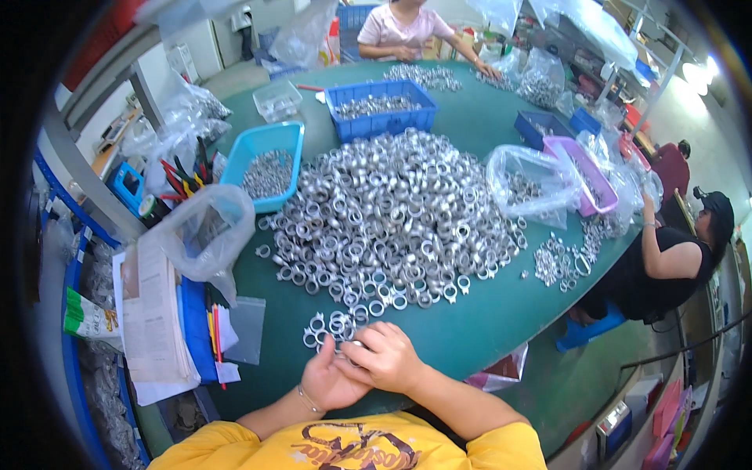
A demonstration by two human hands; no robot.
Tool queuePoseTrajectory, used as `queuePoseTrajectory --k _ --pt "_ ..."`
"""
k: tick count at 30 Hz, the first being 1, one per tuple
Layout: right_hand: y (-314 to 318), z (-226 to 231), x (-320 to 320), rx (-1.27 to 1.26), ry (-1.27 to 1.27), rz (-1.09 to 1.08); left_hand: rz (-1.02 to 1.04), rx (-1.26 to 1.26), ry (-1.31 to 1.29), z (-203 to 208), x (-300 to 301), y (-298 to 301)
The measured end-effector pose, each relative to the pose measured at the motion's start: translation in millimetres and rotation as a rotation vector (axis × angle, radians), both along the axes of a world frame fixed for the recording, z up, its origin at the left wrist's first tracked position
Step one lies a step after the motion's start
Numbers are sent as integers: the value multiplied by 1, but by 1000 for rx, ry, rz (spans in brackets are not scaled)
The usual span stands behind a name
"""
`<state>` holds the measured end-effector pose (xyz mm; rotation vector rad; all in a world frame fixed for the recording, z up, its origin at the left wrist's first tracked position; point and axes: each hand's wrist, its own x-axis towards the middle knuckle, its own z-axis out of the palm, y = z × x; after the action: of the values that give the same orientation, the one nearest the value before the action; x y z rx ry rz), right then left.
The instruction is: The person fits small metal rings and pins together by hand while working at a factory assembly table.
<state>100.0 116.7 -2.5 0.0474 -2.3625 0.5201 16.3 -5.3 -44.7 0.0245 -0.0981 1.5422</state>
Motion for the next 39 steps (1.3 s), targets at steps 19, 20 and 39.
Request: queuePoseTrajectory --k 19,20,39 --pt "144 -181 261 -2295 392 -1095 149 9 308 -5 -2 5" --pt "146 -198 256 -2163 158 -1046 173 5 297 -6 -4 3" --pt "115 -94 217 -1253 -428 -941 437 -409 2436 23 -8 -20"
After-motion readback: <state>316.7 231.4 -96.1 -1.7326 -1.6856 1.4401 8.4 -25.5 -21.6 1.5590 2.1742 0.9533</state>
